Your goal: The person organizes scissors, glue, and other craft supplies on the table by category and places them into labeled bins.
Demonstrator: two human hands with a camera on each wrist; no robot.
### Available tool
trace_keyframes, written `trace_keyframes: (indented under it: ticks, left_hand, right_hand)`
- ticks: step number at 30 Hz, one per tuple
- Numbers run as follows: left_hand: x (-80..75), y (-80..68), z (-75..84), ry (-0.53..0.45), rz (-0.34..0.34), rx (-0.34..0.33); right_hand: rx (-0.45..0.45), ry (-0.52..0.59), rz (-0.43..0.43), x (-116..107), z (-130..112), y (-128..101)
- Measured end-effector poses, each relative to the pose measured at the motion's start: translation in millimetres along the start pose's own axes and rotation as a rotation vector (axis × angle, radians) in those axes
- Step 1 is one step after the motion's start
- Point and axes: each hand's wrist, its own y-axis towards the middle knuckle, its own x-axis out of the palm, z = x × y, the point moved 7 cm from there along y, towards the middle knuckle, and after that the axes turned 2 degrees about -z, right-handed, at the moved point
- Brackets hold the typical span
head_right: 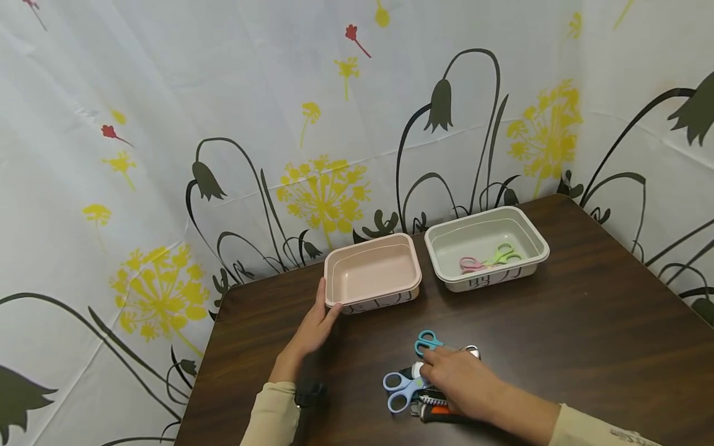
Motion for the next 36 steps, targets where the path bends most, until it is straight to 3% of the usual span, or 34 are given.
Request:
trace_keyframes:
  ticks: [6, 16, 24, 29, 36]
  left_hand:
    - [-0.1, 0.3, 0.4, -0.004, 0.0, -0.002]
    - [-0.9, -1.4, 1.1, 0.002, 0.004, 0.008]
    - [-0.3, 0.6, 1.8, -0.008, -0.004, -0.004]
    - [0.6, 1.3, -0.1, -0.008, -0.011, -0.012]
    - [-0.2, 1.2, 0.0, -0.01, -0.008, 0.002]
  right_hand:
    - [-0.036, 0.008, 0.04, -3.7, -3.8, -1.7]
    - [-0.076, 0.064, 0.217, -29.3, 6.4, -7.9]
    - [0.004, 0.106, 0.219, -50.0, 48.2, -11.1]
    - [0.037, 0.059, 0.322, -73.5, 81.6, -16.0]
    - [0.16, -0.011, 0.415, -101.5, 134.2, -26.8]
